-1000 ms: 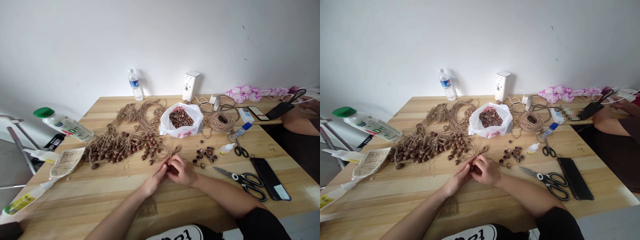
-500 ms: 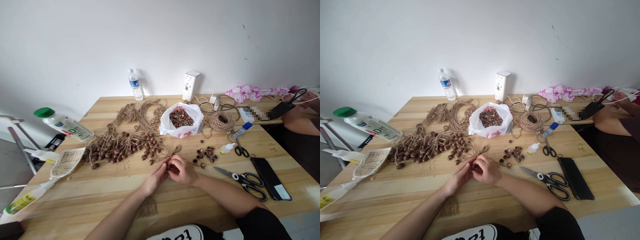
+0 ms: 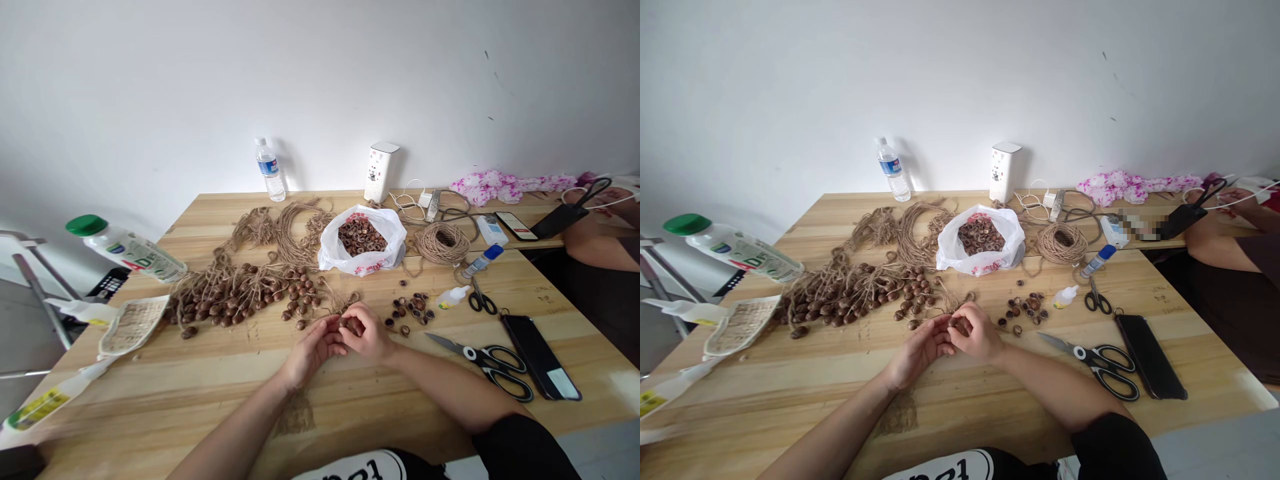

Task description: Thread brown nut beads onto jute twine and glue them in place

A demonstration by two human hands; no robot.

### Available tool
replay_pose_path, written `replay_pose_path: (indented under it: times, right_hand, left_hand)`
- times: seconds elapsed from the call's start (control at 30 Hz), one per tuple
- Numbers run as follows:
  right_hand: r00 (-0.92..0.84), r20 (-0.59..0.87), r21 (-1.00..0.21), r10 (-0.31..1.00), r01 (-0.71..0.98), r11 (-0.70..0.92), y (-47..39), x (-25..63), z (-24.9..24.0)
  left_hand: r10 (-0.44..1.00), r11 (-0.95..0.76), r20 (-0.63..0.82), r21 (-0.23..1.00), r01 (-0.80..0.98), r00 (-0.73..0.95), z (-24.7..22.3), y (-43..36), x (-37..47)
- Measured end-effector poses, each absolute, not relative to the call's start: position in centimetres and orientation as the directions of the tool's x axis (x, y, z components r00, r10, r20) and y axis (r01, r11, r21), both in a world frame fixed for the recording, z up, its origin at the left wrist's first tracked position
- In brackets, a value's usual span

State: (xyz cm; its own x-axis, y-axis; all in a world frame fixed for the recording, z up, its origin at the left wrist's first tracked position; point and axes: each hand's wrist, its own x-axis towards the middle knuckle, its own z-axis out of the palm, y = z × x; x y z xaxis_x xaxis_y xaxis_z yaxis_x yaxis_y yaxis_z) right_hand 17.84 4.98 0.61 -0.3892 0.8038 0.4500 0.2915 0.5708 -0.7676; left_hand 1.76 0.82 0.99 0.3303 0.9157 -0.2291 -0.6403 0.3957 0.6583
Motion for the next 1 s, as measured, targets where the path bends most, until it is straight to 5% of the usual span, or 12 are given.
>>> replay_pose_path:
  times: [0.27, 0.67, 0.8, 0.9, 1.0]
  right_hand:
    - [-0.184, 0.417, -0.795, 0.890, 0.401, 0.455, 7.9, 17.3, 1.2]
    - [-0.138, 0.517, -0.728, 0.845, 0.448, 0.519, 8.2, 18.2, 2.4]
    - [-0.476, 0.592, -0.504, 0.650, 0.411, 0.760, 4.3, 17.6, 4.5]
    - [-0.759, 0.478, -0.254, 0.442, 0.362, 0.897, 1.6, 16.6, 4.6]
    - [-0.821, 0.370, -0.166, 0.434, 0.402, 0.901, 1.0, 16.8, 5.0]
  left_hand:
    - [0.912, 0.397, -0.234, 0.701, -0.592, 0.336, 0.9, 0.8, 1.6]
    - [0.903, 0.403, -0.235, 0.753, -0.521, 0.360, 1.2, 0.4, 1.7]
    - [0.895, 0.388, -0.224, 0.819, -0.424, 0.386, 0.3, 0.2, 1.4]
    - [0.939, 0.264, -0.163, 0.906, -0.332, 0.303, -0.2, 0.0, 1.1]
    - [0.949, 0.223, -0.138, 0.930, -0.293, 0.285, -0.1, -0.2, 1.3]
